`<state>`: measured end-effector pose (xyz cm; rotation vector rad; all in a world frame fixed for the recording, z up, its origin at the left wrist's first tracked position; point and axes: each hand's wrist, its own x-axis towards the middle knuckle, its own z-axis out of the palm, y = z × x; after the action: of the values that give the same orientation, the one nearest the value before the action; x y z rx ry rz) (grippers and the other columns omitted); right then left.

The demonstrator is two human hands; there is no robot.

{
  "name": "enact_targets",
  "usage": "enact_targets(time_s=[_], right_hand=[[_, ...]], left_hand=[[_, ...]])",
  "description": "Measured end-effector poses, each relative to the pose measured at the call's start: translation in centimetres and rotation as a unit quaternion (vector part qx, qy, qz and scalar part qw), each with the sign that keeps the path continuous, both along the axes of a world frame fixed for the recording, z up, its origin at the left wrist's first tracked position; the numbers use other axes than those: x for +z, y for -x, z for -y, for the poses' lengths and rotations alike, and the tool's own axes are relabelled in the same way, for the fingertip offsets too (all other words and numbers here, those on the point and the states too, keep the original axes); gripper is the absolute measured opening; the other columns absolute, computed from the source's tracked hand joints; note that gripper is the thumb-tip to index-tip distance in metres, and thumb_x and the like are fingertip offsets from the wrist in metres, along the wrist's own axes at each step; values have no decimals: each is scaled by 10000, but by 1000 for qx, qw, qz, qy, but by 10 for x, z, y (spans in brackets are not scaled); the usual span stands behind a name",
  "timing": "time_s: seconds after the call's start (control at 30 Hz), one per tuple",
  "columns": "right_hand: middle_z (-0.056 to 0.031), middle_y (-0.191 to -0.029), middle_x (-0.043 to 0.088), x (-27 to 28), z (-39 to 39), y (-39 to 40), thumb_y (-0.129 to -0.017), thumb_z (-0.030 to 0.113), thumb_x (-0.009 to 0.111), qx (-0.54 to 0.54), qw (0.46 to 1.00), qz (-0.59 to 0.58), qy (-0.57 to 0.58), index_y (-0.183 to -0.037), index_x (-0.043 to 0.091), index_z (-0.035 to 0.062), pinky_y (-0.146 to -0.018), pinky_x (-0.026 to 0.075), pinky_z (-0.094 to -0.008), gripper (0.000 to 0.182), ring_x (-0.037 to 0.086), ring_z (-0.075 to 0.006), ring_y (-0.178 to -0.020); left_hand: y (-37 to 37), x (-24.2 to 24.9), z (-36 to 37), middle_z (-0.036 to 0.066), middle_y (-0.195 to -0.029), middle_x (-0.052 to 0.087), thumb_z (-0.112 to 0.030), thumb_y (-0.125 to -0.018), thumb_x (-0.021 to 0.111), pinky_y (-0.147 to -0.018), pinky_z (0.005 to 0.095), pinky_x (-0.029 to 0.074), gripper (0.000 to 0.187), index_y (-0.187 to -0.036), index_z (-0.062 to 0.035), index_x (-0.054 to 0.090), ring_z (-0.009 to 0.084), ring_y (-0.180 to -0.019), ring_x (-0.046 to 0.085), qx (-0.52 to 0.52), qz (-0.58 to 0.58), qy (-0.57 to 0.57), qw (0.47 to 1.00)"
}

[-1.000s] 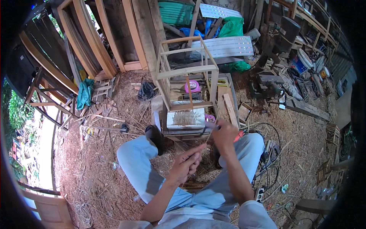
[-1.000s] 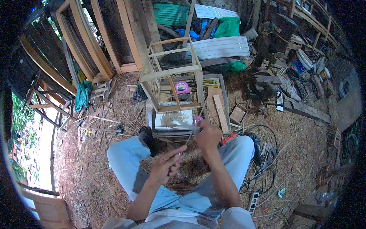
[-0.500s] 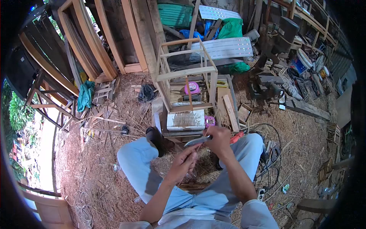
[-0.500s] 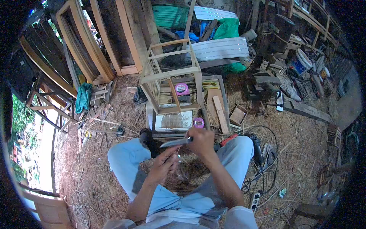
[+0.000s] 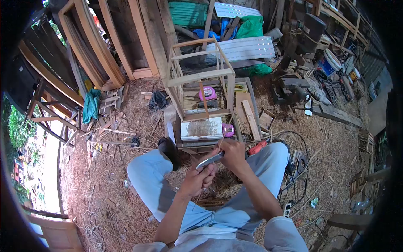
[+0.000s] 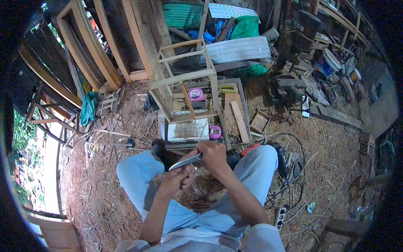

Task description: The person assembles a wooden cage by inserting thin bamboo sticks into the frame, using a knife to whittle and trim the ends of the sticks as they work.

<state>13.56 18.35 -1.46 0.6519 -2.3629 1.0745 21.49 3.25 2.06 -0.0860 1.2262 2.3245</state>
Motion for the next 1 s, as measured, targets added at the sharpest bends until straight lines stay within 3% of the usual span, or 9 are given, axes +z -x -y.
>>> enact_targets(time_s=[0.1,0.2,0.33,0.5,0.67,0.8,0.9,1.0], right_hand=[[-85,-598,574,-11,6,-4,-583,141,694,25,998,-15,-50,-659,560,74,-501,449,-376,168,598,-272,-564],[-80,-575,557,-13,10,-5,-596,138,682,45,997,-31,-48,-664,564,75,-487,440,-373,151,590,-267,-547],[-82,-571,561,-12,8,-3,-626,133,651,-15,997,-43,-58,-670,552,81,-462,441,-379,120,591,-260,-531],[-93,-573,576,-6,4,-2,-629,142,637,-46,996,-62,-40,-647,525,92,-451,447,-380,124,598,-269,-524],[-92,-568,567,-8,-19,17,-575,134,688,-141,990,16,-15,-614,542,106,-490,450,-392,154,594,-277,-539],[-77,-614,587,-10,-16,16,-558,114,705,-111,994,-5,-13,-653,571,116,-504,454,-387,165,608,-275,-585],[-69,-623,593,-7,-8,7,-557,94,702,-60,997,4,-38,-674,580,124,-511,464,-383,171,611,-272,-588],[-65,-618,596,-4,-3,5,-557,92,705,-42,998,13,-48,-682,581,126,-509,471,-378,179,611,-270,-568]], left_hand=[[-2,2,2,-26,-765,370,-138,-934,482,-414,167,198,528,-1419,-216,288,29,-505,243,20,16,-47,999],[-1,1,6,-26,-733,348,-223,-922,506,-402,167,215,583,-1435,-216,229,41,-507,277,3,5,11,1000],[1,4,6,-30,-727,345,-222,-929,486,-398,167,204,593,-1444,-213,193,40,-496,268,-32,-5,21,999],[-4,0,-1,-31,-714,327,-202,-944,457,-387,167,195,525,-1429,-191,257,38,-490,253,7,30,-23,999],[-11,6,0,-18,-714,350,-181,-952,445,-378,173,207,488,-1415,-163,291,40,-475,270,2,8,5,1000],[-10,16,-6,6,-757,436,-167,-951,447,-373,180,237,449,-1384,-123,340,47,-473,329,18,-42,48,998],[3,-2,2,23,-797,473,-162,-945,460,-370,186,265,421,-1351,-93,373,51,-474,350,22,-99,71,992],[10,4,1,21,-796,462,-136,-942,461,-377,177,272,389,-1321,-76,395,48,-473,338,65,-55,93,992]])
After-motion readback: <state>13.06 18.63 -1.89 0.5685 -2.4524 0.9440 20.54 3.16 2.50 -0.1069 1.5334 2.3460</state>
